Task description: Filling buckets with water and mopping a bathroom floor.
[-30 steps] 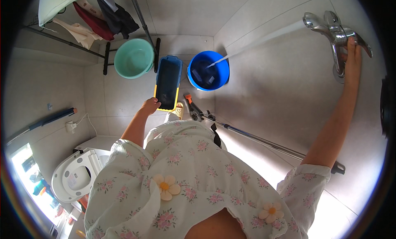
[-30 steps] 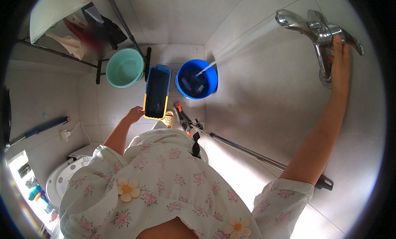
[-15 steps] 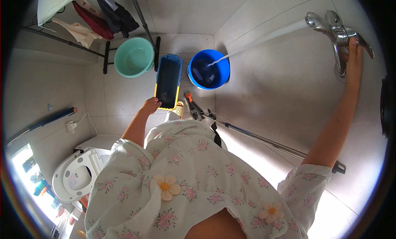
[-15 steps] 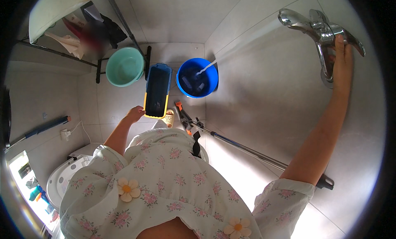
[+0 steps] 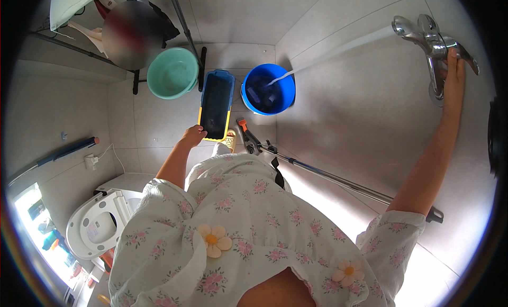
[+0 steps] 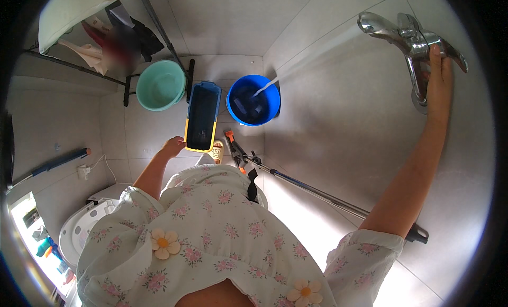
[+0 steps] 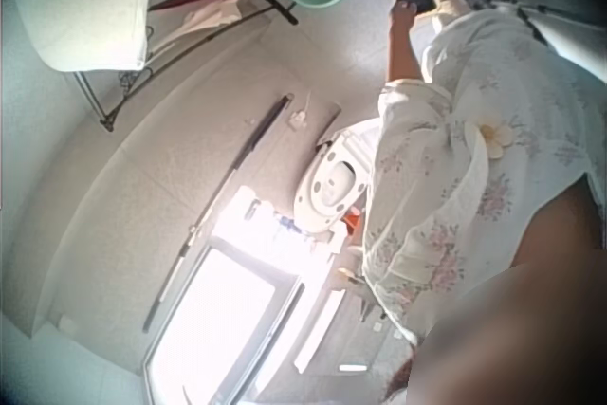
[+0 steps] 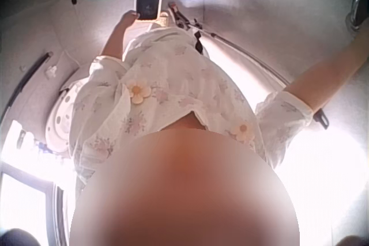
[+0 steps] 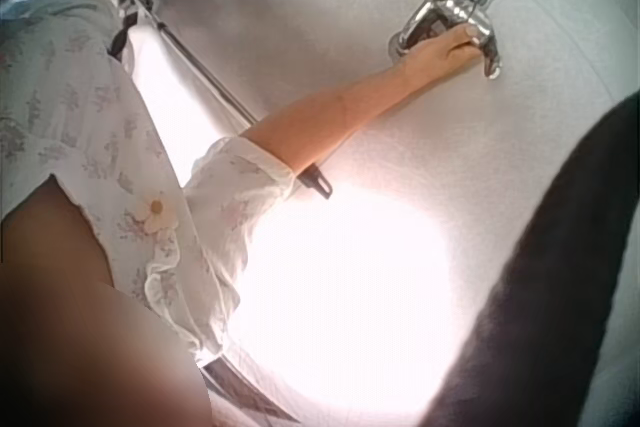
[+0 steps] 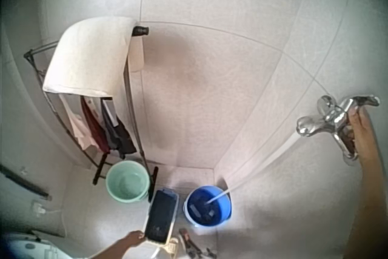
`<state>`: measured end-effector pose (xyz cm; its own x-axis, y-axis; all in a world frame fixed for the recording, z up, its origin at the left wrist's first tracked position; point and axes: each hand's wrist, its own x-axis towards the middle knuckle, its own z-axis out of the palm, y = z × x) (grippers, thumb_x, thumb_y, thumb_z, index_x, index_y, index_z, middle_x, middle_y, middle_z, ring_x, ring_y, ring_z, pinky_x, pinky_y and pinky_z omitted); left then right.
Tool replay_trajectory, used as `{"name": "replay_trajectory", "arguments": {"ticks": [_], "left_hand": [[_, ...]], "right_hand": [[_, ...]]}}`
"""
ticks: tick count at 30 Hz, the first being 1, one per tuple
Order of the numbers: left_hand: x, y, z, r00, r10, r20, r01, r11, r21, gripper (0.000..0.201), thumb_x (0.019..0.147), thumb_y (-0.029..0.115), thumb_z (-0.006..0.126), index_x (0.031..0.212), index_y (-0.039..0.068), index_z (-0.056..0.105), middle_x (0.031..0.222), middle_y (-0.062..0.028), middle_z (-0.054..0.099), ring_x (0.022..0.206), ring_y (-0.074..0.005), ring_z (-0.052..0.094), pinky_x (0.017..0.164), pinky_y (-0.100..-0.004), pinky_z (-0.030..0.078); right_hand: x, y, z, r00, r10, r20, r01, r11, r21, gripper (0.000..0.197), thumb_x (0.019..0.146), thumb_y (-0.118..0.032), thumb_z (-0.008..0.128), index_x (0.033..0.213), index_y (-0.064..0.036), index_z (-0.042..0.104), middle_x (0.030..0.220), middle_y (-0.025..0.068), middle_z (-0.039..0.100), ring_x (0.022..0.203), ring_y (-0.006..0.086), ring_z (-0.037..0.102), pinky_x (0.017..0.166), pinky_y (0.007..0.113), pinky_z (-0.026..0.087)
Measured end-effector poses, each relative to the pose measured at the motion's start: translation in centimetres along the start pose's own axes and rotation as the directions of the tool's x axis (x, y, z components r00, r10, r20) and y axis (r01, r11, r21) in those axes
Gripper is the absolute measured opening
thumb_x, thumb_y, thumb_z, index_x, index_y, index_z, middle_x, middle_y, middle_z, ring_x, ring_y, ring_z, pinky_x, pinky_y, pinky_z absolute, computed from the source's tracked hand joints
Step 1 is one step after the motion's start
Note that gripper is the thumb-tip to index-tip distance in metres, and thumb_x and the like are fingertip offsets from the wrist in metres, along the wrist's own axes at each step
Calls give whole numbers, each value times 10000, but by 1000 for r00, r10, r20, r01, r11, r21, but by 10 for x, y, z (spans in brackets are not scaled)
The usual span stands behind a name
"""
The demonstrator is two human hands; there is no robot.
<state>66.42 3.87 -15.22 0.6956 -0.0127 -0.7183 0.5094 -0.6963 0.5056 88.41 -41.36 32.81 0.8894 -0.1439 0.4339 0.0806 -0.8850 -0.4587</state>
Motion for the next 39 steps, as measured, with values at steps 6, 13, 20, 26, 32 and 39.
{"name": "replay_trajectory", "arguments": {"ticks": [6, 13, 20, 26, 32, 39], "left_hand": [[-3, 4, 0, 1000, 7, -2, -7, 1000, 22, 424, 743, 335, 533, 1048, 42, 500, 993, -129, 557, 925, -266, 528, 798, -333, 414], [-5, 7, -2, 1000, 27, 4, -27, 998, 54, 419, 747, 326, 534, 1047, 36, 498, 993, -132, 556, 921, -267, 530, 796, -330, 415], [-4, 9, -2, 1000, 21, 2, -21, 999, 38, 416, 746, 322, 537, 1045, 35, 500, 986, -134, 558, 917, -266, 531, 792, -329, 415], [-1, 8, 1, 999, 40, -5, -40, 999, 32, 415, 742, 321, 539, 1034, 28, 502, 977, -139, 560, 910, -271, 533, 787, -334, 417], [1, 10, 0, 999, 42, 2, -42, 998, 43, 414, 740, 330, 536, 1035, 40, 504, 981, -138, 559, 911, -272, 533, 787, -337, 418], [2, 10, 0, 1000, 25, 5, -25, 999, 21, 416, 739, 334, 538, 1036, 44, 505, 982, -128, 560, 913, -267, 533, 791, -334, 418]], "right_hand": [[2, 4, 0, 1000, -17, 9, 17, 1000, 21, 554, 795, -507, 413, 981, 11, 475, 948, 122, 514, 863, 194, 490, 690, 290, 404], [2, 4, -2, 1000, 20, 10, -20, 1000, 1, 562, 797, -506, 409, 973, 24, 475, 956, 131, 514, 878, 201, 492, 697, 295, 405], [2, 5, -2, 1000, -13, 16, 13, 1000, -3, 551, 801, -499, 407, 1031, -2, 471, 979, 136, 496, 928, 191, 481, 687, 284, 430], [-2, -2, 1, 1000, -6, -24, 5, 1000, -10, 571, 791, -513, 414, 992, 19, 473, 954, 134, 517, 865, 203, 502, 682, 287, 414], [4, 8, -2, 1000, 2, 13, -2, 1000, -15, 572, 791, -523, 403, 1030, -8, 475, 991, 121, 497, 952, 193, 468, 709, 289, 406], [3, 7, 0, 1000, -5, 5, 5, 1000, -9, 545, 801, -503, 403, 1031, -15, 476, 991, 115, 498, 957, 191, 463, 708, 289, 405]]}}
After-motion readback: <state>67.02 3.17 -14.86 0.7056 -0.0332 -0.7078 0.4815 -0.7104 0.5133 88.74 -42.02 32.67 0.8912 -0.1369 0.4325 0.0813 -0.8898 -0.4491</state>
